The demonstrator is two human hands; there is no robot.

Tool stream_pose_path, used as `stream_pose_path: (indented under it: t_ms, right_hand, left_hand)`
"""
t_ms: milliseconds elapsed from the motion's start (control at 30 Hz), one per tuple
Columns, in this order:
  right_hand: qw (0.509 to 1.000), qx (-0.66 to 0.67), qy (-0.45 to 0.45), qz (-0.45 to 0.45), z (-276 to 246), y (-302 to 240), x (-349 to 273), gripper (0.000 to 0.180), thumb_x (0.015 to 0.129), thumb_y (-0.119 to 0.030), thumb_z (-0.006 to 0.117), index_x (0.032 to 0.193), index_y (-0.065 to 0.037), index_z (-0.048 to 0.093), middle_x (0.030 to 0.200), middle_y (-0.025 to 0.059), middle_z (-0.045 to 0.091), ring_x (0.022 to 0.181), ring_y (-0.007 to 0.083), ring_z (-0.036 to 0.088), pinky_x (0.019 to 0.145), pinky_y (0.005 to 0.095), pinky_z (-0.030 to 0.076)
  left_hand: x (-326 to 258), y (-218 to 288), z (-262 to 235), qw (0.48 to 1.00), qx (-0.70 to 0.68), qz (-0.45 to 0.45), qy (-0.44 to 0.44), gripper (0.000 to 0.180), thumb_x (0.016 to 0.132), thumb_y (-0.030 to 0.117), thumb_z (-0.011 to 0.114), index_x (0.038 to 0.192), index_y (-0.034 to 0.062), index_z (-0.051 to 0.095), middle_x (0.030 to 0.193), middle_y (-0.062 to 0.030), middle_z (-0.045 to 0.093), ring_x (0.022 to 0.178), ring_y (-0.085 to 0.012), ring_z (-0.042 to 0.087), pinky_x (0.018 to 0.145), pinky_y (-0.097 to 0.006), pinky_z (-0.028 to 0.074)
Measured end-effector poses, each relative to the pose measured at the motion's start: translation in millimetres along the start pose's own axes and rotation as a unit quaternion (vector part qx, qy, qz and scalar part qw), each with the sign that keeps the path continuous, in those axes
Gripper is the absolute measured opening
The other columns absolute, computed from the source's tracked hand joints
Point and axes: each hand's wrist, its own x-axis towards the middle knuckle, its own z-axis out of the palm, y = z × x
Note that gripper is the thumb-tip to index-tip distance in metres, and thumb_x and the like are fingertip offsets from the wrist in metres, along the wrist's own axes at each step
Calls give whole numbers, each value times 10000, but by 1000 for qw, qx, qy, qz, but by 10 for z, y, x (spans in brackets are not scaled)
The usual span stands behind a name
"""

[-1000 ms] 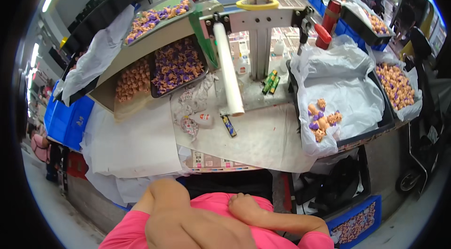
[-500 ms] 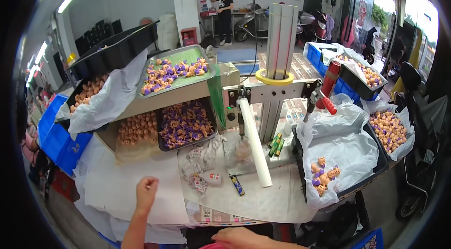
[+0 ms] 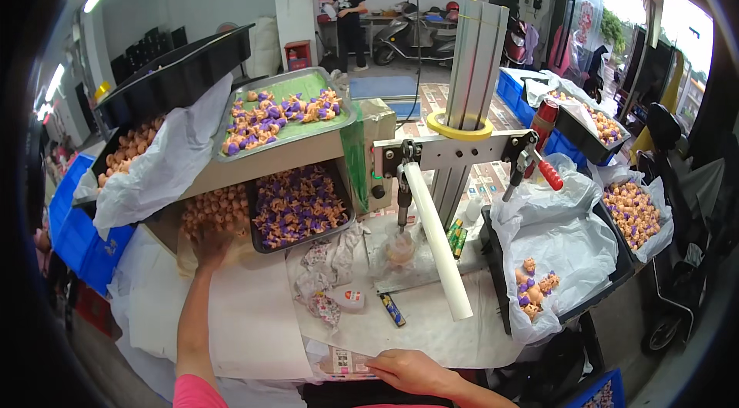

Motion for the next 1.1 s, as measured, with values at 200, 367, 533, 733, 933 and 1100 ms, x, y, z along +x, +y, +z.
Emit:
stream_pose_path:
  t_ms: [200,367,533,733,933,1100]
  right_hand:
    - [1000,-18,5,10,-61,117,161,220,912,-180,559,1068,-47,641,933,125,645,858,301,629,738,375,513]
    - [972,44,174,151,-278,350,111,238,875,-137,634,1105,-81,655,907,126,673,756,234,658,699,330,527]
    - [875,-15,435,214,-834,899,-28,276,821,-129,701,1041,29,649,803,96,664,661,124,627,589,253,484]
    - [872,30,446,198,-772,921,-62,325,826,-149,698,1099,14,635,790,117,661,657,149,621,590,266,484]
    - [946,50,267,175,-355,690,-143,236,863,-143,655,1070,-32,670,835,135,680,635,180,619,592,276,491]
    - [961,85,217,148,-185,461,-160,214,872,-163,645,1047,-46,682,849,121,686,646,193,622,599,291,491]
  left_hand:
    - [404,109,16,999,-31,-4,29,1050,721,537,701,1514,155,130,1551,-187,111,1410,-405,142,1082,-586,176]
    - [454,530,-94,998,45,-46,17,1006,722,442,706,1512,178,142,1564,-159,93,1393,-427,173,1072,-569,213]
    - [363,617,120,984,111,-12,138,809,802,345,612,1488,160,225,1554,-176,123,1305,-455,340,1037,-537,321]
    - [340,572,246,981,94,56,159,663,845,331,566,1423,105,333,1514,-246,182,1253,-472,396,939,-520,436]
    - [50,779,11,987,-11,97,131,373,837,256,606,1178,116,554,1316,-226,444,1058,-407,559,799,-455,514]
    - [12,628,79,977,-13,135,166,156,830,184,619,976,128,622,1175,-143,542,924,-351,613,719,-449,511]
